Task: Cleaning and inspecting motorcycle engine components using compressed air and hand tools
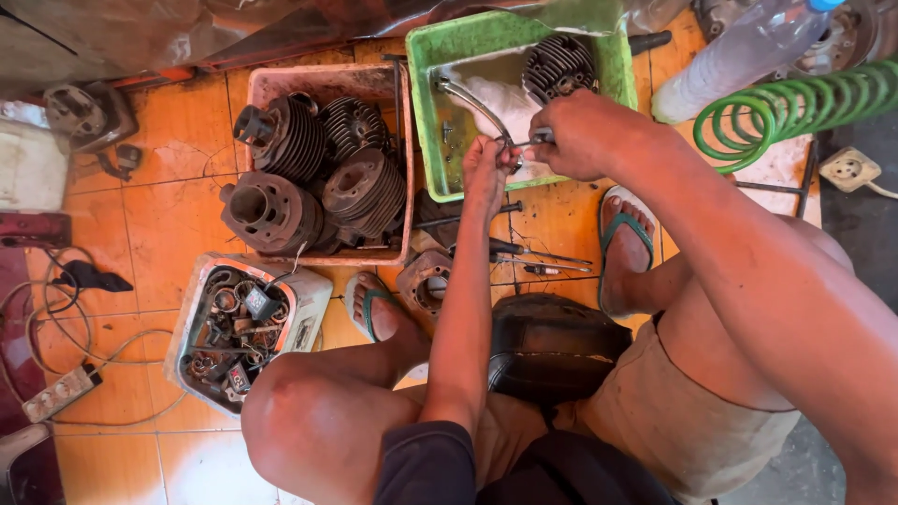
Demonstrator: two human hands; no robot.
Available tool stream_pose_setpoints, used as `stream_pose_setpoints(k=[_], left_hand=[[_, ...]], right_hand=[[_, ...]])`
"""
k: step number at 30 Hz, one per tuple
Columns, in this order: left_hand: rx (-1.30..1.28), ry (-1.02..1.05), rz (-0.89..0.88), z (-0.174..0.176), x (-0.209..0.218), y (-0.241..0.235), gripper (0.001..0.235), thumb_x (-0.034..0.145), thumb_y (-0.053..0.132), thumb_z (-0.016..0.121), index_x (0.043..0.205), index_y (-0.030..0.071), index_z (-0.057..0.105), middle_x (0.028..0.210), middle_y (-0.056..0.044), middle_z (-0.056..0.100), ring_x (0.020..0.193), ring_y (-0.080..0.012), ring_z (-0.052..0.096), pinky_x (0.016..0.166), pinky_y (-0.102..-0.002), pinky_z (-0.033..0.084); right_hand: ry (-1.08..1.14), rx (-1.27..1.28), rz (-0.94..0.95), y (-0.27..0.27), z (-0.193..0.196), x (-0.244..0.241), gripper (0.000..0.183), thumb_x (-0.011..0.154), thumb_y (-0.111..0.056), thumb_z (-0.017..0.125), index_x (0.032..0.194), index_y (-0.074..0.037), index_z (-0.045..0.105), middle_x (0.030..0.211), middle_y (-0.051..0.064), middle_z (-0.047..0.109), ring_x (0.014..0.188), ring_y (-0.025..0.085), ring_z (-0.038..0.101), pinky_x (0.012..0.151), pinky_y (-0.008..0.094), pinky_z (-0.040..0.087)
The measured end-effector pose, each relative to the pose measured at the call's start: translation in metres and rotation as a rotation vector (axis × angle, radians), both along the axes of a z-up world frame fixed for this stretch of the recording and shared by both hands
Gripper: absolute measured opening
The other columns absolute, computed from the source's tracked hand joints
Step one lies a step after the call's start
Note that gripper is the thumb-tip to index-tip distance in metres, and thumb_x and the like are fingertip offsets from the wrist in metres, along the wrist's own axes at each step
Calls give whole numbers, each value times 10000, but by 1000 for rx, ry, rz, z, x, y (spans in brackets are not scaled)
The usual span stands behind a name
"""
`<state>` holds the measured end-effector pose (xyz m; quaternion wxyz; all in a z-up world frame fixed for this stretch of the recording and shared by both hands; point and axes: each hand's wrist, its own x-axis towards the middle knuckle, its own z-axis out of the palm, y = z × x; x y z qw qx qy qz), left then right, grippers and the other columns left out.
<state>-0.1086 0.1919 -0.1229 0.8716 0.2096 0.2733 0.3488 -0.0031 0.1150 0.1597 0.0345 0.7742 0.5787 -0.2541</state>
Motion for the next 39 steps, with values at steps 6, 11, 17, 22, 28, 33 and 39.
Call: stream_pose_setpoints(k=[6, 11, 17, 22, 28, 33, 39], left_hand=[[106, 13, -144, 25, -1, 11, 428, 1000, 8, 584, 1422, -35, 523, 1256, -239, 661, 988, -250, 696, 926, -328, 617], [41, -64, -115, 36, 3, 4, 357, 1045, -3, 516, 1397, -59, 534, 1207, -222, 665, 920, -195, 667, 866, -292, 598], [12, -100, -35, 1, 13, -6, 260, 1044, 36, 554, 1282, -64, 579, 1039, -151, 657, 882, -173, 646, 868, -278, 577], [7, 79, -52, 13, 11, -6, 254, 1070, 17, 488, 1291, -55, 590, 1185, -207, 667, 1043, -249, 692, 946, -316, 601], [-16, 22, -64, 10, 11, -8, 290, 1071, 21, 481, 1328, -91, 558, 1149, -233, 676, 924, -225, 699, 908, -316, 612], [6, -22, -95, 4, 12, -9, 290, 1063, 61, 528, 1321, -61, 577, 1112, -194, 685, 859, -153, 646, 832, -280, 594], [40, -75, -130, 27, 13, -11, 304, 1063, 114, 543, 1296, -77, 580, 949, -130, 654, 830, -155, 644, 828, -286, 600]], right_hand=[[-26, 45, -14, 2, 6, -6, 257, 976, -293, 693, 1046, -56, 764, 857, 196, 753, 739, 437, 698, 702, 530, 573], [-96, 89, -45, 0, -9, -8, 232, 932, -252, 691, 1032, -61, 775, 889, 191, 759, 779, 439, 706, 699, 530, 586], [-74, 247, -34, -4, -29, -10, 149, 878, -106, 668, 953, -18, 761, 874, 215, 749, 721, 436, 700, 665, 516, 582], [-110, 74, -66, -6, -25, -10, 284, 920, -177, 695, 1110, 24, 756, 991, 238, 754, 825, 419, 730, 737, 506, 612], [-104, 176, -46, -9, -34, -5, 221, 907, -186, 721, 1005, 7, 765, 900, 235, 751, 767, 459, 706, 690, 519, 586], [-72, 148, -74, -7, -34, -4, 183, 903, -161, 720, 971, 1, 769, 893, 227, 744, 741, 449, 699, 676, 524, 588], [-138, 219, -48, -6, -39, 1, 172, 912, -140, 698, 888, 20, 756, 824, 240, 735, 659, 432, 695, 625, 495, 591]])
